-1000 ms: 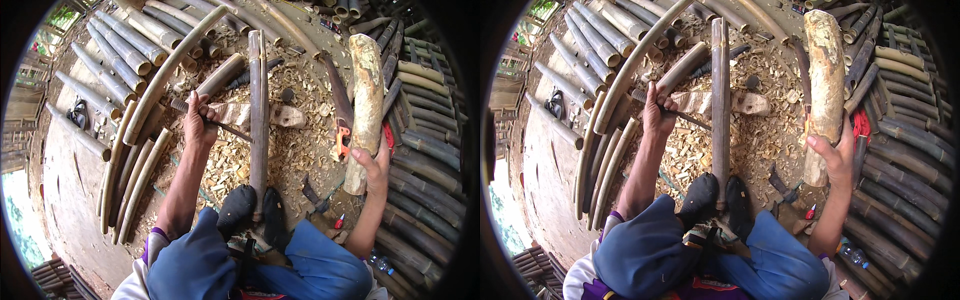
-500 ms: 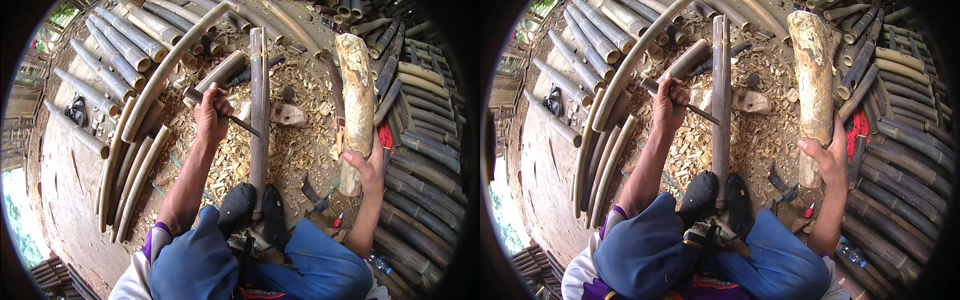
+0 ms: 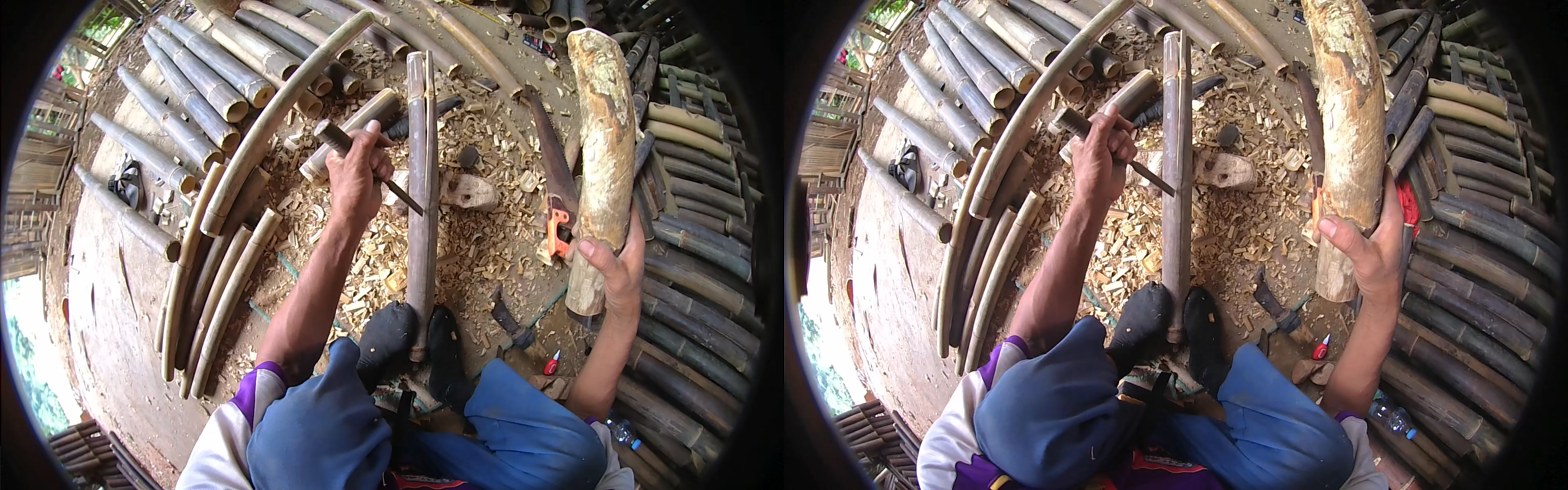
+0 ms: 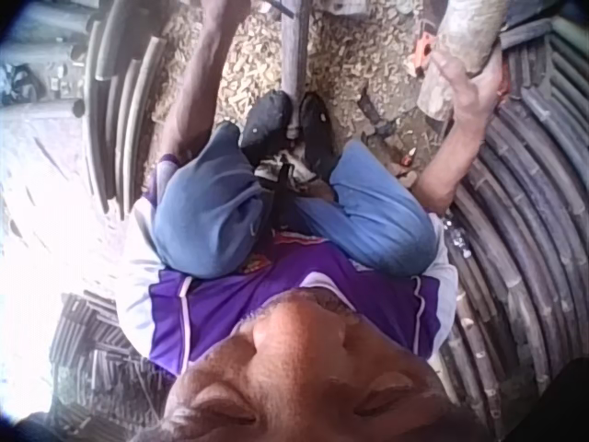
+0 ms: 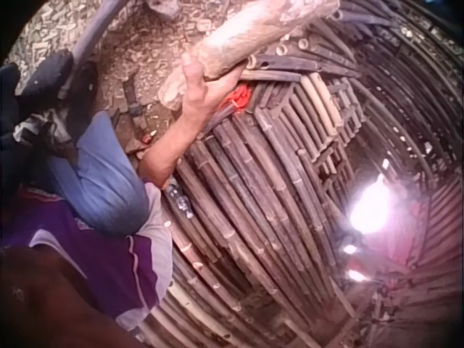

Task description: The person sits on the ground and uses a wooden mallet to strike a metal chisel, splitting a long bamboo pole lengthwise. They repeatedly adjust the bamboo and chisel to drive the split further down the pole, then use a knife to refine the cut.

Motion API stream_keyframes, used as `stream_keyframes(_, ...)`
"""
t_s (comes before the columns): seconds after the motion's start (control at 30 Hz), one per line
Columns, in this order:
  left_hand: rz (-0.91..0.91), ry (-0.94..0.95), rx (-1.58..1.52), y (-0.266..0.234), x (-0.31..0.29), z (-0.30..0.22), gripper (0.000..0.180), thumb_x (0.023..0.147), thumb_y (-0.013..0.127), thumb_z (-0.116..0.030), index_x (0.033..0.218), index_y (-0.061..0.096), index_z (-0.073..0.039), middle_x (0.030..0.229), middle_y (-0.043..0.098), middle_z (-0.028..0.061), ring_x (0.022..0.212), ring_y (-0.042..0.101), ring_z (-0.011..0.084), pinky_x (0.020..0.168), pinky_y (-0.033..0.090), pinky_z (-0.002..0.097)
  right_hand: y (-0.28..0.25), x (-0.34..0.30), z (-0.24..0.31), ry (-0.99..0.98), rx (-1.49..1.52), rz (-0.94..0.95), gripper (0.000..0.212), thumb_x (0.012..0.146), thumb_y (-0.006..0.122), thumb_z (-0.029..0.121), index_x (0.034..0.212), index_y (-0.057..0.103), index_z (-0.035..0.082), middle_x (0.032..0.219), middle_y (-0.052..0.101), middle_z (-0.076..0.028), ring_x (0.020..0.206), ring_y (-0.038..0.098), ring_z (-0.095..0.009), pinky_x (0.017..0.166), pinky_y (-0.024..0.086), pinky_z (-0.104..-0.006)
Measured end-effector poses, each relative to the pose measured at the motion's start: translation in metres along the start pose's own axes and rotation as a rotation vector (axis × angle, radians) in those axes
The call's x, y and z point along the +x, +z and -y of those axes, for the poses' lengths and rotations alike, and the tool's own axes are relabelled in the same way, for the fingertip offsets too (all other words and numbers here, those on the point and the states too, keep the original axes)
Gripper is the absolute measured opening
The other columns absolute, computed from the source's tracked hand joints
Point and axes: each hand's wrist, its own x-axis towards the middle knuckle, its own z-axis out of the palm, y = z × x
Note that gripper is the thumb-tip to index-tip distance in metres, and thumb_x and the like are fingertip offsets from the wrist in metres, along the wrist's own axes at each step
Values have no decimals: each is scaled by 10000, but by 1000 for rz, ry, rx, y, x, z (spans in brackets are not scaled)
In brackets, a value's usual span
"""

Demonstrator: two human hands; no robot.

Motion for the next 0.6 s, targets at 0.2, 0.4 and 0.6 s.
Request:
stream_keyframes(0.2, -62, -26, -54, -4, 8, 2, 320, 969, 790, -267, 839, 644, -14, 595, 407, -57, 510, 385, 72, 494, 341, 260, -2, 0, 6, 32, -49, 23, 859, 767, 796, 234, 1493, 442, -56, 1244, 648, -167, 1027, 680, -198, 903, 570, -328)
stream_keyframes(0.4, -69, 107, 226, 21, 1, 10, 277, 1002, 741, -273, 812, 634, -103, 676, 614, 23, 528, 513, 65, 425, 441, 250, -8, 11, 27, 27, -116, 50, 820, 775, 790, 236, 1466, 463, -60, 1194, 655, -167, 977, 682, -202, 847, 584, -318)
stream_keyframes(0.6, -36, 177, 731, 77, -7, 22, 359, 973, 777, -403, 874, 732, -61, 752, 693, 47, 615, 614, 110, 516, 531, 311, 26, 90, 75, -514, -170, -69, 537, 867, 799, 263, 1274, 574, -7, 1056, 705, -125, 825, 710, -192, 791, 607, -371)
